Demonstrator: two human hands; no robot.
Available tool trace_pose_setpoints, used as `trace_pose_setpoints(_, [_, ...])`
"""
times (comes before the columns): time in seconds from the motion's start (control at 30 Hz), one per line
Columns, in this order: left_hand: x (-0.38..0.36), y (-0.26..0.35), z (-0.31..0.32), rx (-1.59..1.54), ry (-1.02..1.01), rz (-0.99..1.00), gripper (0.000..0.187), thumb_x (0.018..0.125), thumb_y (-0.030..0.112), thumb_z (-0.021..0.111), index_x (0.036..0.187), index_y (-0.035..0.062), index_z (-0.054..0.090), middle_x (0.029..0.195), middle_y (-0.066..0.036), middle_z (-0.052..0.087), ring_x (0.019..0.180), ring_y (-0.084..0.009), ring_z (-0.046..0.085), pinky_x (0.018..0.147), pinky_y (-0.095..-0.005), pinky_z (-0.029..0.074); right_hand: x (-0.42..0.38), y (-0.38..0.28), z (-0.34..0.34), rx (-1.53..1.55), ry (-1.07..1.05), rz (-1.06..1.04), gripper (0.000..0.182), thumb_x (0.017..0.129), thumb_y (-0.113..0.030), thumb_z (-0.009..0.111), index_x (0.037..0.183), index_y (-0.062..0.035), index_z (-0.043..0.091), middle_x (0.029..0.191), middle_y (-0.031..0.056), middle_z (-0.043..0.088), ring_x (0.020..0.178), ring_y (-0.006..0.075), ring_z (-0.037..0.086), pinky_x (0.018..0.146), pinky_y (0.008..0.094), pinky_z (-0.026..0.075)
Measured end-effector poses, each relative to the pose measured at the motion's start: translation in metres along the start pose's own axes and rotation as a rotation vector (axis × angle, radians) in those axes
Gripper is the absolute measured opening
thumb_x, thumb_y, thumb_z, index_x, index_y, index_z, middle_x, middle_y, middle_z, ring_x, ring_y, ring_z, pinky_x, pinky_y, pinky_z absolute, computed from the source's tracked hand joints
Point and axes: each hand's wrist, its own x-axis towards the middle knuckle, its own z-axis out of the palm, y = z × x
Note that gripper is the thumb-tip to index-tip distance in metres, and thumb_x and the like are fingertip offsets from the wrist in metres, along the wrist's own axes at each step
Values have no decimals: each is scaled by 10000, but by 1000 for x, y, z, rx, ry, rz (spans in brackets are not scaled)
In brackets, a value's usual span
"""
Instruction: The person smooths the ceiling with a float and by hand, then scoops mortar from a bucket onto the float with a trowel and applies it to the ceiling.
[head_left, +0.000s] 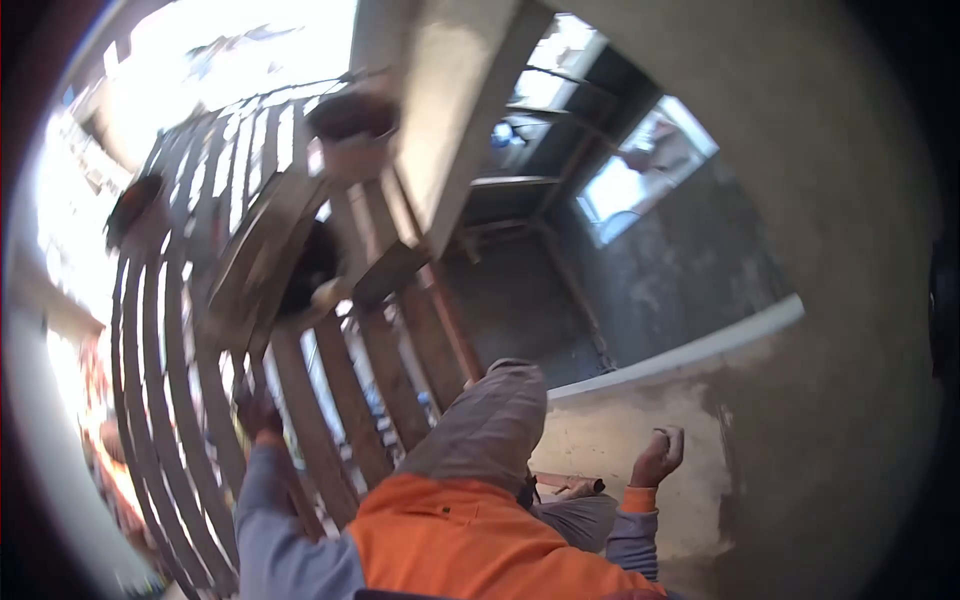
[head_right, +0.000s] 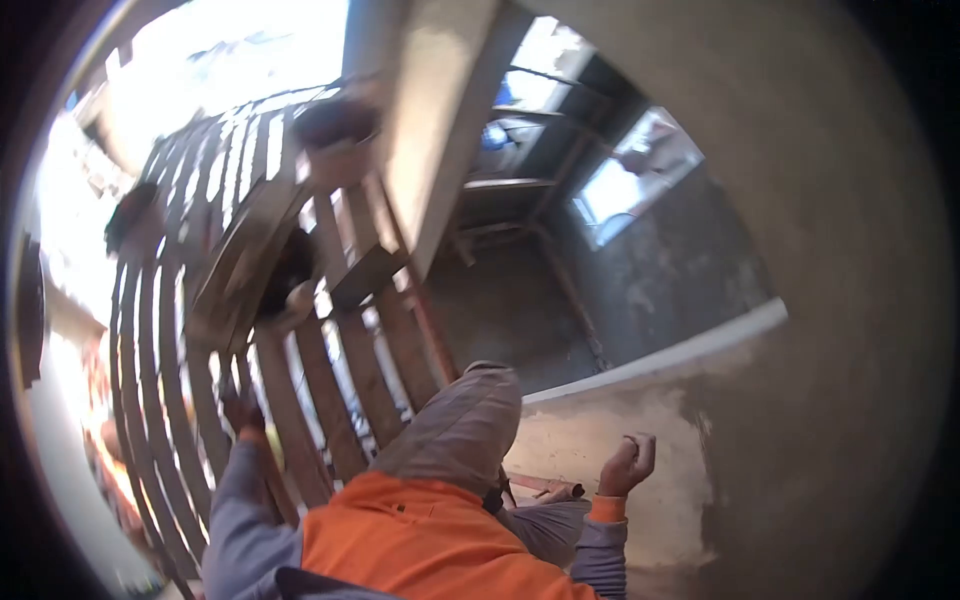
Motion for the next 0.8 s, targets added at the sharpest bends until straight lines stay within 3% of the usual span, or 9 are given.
trace_pose_setpoints(0.13, [20,-25,28,-106,-532,-261,637,1023,421,308,1564,230,29,1627,-114,41,1487,-297,118,1152,-484,215,-3,-2,-15,-61,61,-31,86,763,4,489,720,15,564,718,120,555,647,244,544,622,331,455])
trace_pose_setpoints(0.2, [-20,68,-109,-380,159,89,625,979,450,446,1519,178,284,1509,-181,367,1317,-373,443,1052,-432,395,-7,3,-18,-42,95,-42,85,743,35,497,712,7,570,707,124,549,633,262,553,600,331,452])
trace_pose_setpoints(0.27, [-23,125,-134,-503,347,289,616,979,447,444,1511,175,293,1503,-182,372,1315,-372,444,1051,-432,395,-9,7,-25,-53,121,-11,82,748,33,511,719,-8,575,693,128,535,617,265,546,582,328,448])
trace_pose_setpoints(0.4, [-3,236,-136,-653,231,537,598,980,442,440,1497,168,312,1493,-183,382,1312,-370,445,1051,-432,394,7,-7,-52,-118,216,-52,101,743,50,549,751,-39,594,691,116,553,599,266,573,553,324,448])
trace_pose_setpoints(0.47, [2,278,-133,-688,154,628,590,981,439,438,1489,164,322,1487,-184,387,1310,-370,446,1050,-431,394,11,-12,-80,-245,205,90,53,768,-3,618,807,-36,602,695,122,565,613,273,594,551,334,459])
trace_pose_setpoints(0.57, [5,322,-125,-705,58,699,577,982,435,435,1479,159,336,1480,-185,394,1307,-368,447,1050,-431,393,34,-6,-128,-553,411,1,157,793,-97,691,916,-27,624,735,113,592,660,270,609,586,363,477])
trace_pose_setpoints(0.63, [6,340,-122,-701,6,731,569,982,432,433,1471,155,345,1474,-186,399,1306,-368,448,1049,-431,393,76,-31,-181,-712,564,-197,331,812,-181,718,1067,7,624,849,117,645,768,284,638,671,386,500])
trace_pose_setpoints(0.7, [9,353,-119,-694,-29,752,561,983,430,431,1464,152,355,1469,-186,404,1304,-367,449,1049,-431,393,105,-45,-242,-916,694,-198,562,848,-270,685,1291,41,532,1159,196,634,1065,370,602,937,443,450])
trace_pose_setpoints(0.8, [13,364,-115,-675,-67,771,549,983,426,428,1453,147,369,1461,-187,412,1301,-366,450,1049,-431,392,142,-50,-324,-1113,845,-38,795,911,-492,552,1465,25,311,1485,254,354,1372,405,342,1102,526,276])
